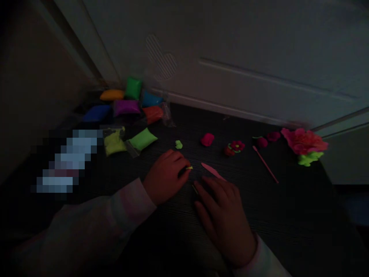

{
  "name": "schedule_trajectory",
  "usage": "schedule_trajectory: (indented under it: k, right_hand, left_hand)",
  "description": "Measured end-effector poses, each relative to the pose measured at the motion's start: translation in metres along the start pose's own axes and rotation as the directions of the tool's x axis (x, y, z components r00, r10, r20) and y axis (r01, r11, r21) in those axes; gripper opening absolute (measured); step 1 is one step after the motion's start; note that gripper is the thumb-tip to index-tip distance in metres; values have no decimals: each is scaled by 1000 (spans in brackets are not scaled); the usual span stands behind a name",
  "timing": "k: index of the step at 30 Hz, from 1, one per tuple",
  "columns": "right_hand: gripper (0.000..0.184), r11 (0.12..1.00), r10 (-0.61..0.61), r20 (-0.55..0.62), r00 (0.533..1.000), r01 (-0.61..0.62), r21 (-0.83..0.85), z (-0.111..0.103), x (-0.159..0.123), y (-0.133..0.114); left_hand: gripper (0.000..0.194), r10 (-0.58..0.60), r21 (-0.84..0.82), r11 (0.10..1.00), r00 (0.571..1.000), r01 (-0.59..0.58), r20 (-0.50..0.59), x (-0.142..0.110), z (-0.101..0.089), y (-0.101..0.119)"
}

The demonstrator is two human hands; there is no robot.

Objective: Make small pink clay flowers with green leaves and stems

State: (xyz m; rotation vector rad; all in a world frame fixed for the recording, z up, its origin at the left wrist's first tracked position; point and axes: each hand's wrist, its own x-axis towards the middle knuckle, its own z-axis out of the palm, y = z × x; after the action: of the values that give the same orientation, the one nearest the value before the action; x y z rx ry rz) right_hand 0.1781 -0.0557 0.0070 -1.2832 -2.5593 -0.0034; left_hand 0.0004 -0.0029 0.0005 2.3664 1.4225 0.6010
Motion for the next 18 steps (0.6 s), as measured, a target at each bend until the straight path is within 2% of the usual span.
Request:
schedule_trajectory:
  k: [3, 5, 9, 13, 15, 18]
  right_hand:
    - [39, 987, -58, 102, 993, 72, -141, 2, -5, 0]
    - [42, 982, -69, 130, 989, 91, -168, 6, -10, 2]
    - [46, 984, -79, 73, 994, 90, -156, 17, -18, 8]
    - [59, 975, -188, 30, 982, 190, -118, 26, -22, 16]
    - [65, 984, -153, -24, 988, 150, -91, 32, -26, 19]
    - [62, 998, 66, -107, 992, -65, 16, 46, -38, 19]
  left_hand:
    - [16, -10, -3, 1000, 1000, 10, -2, 0, -1, 1]
    - [16, -12, -6, 1000, 1000, 12, 0, -1, -2, 2]
    - [14, -11, -16, 1000, 1000, 11, -11, -1, -2, 2]
    - [15, -6, -13, 1000, 1000, 5, -20, -2, -1, 2]
    - [14, -8, -15, 1000, 999, 8, -34, -2, 0, 2]
    - [15, 7, -12, 1000, 998, -7, -55, -3, 2, 2]
